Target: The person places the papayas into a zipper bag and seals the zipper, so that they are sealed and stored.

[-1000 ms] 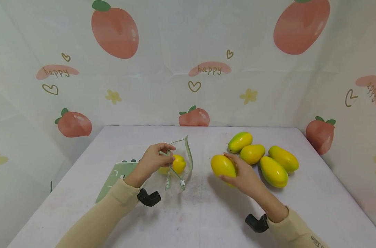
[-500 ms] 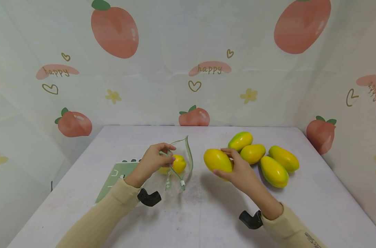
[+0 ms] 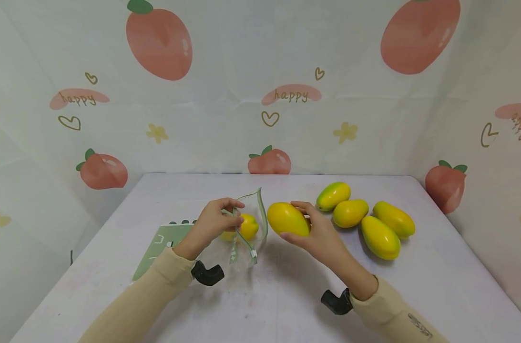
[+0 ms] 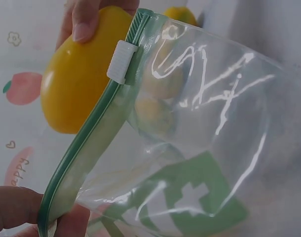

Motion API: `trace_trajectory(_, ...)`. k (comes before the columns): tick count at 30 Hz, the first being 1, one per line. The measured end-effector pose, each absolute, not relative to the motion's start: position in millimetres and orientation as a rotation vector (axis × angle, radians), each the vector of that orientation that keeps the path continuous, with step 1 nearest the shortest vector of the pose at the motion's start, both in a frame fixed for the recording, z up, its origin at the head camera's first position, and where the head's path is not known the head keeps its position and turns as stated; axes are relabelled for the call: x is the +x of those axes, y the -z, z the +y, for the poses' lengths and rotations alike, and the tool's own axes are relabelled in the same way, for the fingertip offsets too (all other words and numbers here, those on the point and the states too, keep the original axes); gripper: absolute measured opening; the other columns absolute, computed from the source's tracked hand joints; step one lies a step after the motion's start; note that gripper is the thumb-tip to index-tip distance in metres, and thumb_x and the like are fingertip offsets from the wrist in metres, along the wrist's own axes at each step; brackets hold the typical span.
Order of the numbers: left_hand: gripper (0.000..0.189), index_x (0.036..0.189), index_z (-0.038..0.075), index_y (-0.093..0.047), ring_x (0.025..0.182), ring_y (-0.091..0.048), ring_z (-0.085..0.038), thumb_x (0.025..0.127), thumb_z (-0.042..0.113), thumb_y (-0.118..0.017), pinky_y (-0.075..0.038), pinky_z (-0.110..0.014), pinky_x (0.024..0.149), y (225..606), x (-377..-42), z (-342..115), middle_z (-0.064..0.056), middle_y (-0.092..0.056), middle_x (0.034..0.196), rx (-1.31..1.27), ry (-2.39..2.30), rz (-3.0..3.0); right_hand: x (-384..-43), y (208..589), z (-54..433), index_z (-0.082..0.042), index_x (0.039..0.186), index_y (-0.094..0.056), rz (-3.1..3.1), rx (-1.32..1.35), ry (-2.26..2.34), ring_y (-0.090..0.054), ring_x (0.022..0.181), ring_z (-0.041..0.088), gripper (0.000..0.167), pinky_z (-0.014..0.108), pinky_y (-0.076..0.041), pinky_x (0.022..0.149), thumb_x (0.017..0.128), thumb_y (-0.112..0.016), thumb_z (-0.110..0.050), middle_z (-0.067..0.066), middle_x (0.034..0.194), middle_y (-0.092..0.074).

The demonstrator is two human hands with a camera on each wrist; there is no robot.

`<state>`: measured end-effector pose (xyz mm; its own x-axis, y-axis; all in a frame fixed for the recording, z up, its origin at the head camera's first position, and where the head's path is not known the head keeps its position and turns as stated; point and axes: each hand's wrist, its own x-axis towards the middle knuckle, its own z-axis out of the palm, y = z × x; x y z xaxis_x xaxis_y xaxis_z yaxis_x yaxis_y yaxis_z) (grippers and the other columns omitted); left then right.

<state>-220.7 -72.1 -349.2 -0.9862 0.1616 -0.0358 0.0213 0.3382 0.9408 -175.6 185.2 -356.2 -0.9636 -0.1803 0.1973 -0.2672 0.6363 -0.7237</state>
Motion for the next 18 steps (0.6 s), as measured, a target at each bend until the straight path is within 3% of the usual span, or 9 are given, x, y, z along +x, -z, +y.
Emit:
trace_trajectory(11, 0.026, 0.107, 0.006, -0.068, 0.063, -0.065, -0.017, 0.081, 0.002, -0.071, -0.060, -0.028, 0.066, 351, -221, -71, -0.010, -0.054, 0.086, 0.172, -1.715, 2.485, -181, 363, 165, -0.016, 0.133, -0.047, -2.725, 0.473, -1.319, -0.059, 0.104, 0.029, 0.067, 0.041, -0.054, 0.087, 0.079, -0.080, -0.035, 0.010, 0.130, -0.058)
trace_trajectory(18, 0.025, 0.105, 0.006, -0.069, 0.063, -0.063, -0.016, 0.080, 0.003, -0.071, -0.060, -0.028, 0.066, 351, -221, -71, -0.009, -0.053, 0.086, 0.189, -1.706, 2.512, -183, 369, 156, -0.011, 0.125, -0.046, -2.735, 0.518, -1.293, -0.059, 0.096, 0.025, 0.061, 0.036, -0.054, 0.082, 0.079, -0.080, -0.033, 0.011, 0.126, -0.059)
